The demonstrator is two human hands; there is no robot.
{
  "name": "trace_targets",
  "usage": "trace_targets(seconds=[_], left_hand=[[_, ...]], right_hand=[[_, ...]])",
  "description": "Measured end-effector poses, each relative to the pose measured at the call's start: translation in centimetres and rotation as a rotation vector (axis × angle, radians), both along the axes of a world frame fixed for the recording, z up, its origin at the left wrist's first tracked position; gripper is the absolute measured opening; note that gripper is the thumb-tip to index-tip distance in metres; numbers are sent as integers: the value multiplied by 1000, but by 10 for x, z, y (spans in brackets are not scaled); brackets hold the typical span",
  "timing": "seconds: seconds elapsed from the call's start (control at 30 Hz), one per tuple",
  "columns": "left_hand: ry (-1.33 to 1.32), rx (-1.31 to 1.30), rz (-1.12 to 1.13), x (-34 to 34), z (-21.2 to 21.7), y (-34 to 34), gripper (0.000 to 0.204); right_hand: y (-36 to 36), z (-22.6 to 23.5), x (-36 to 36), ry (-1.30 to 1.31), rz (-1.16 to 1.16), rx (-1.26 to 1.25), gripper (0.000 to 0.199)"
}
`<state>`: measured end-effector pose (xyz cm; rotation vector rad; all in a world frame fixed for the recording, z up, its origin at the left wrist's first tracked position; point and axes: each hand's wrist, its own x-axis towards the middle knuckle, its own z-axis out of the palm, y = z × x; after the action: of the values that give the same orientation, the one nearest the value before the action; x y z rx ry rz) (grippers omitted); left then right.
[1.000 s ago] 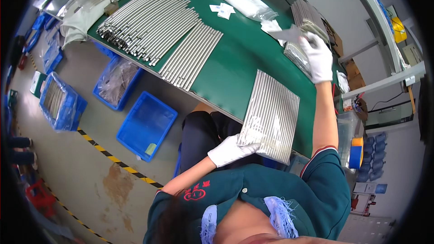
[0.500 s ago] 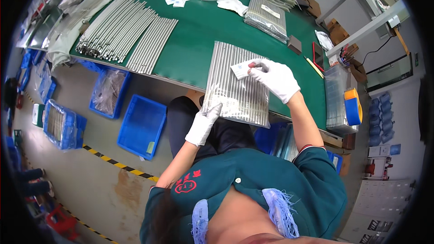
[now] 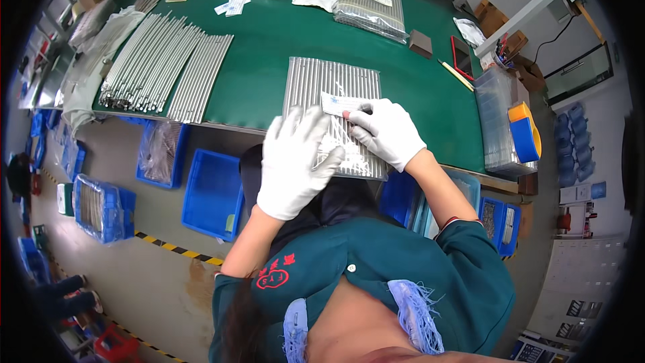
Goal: Cleaning, organizing, and packing bundles of thin metal rods into plastic bags and sealing them with tape.
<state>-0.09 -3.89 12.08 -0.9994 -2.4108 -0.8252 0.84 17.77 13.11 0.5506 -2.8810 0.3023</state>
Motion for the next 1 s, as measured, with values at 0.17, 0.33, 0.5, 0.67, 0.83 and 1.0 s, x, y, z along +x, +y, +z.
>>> trace_targets(seconds=[0.17,0.33,0.5,0.67,0.83,1.0], left_hand=[[54,-222,-72,-14,-15,34,69],[-31,-247,-57,-15,-16,25,65],[-44,-273,-85,-25,-15,17,63],[-37,-312,-148,-37,-13,17,59],[1,-351,-152,-36,-7,14,57],[34,-216,-90,-29,-2,7,58]], right_hand=[[14,4,10,141,-105,-112,22],[84,72,63,704,-428,-34,34],[205,108,137,766,-1163,370,48],[213,98,165,113,-1437,72,51],[220,84,161,162,-1351,142,49],[218,82,168,343,-1248,339,39]])
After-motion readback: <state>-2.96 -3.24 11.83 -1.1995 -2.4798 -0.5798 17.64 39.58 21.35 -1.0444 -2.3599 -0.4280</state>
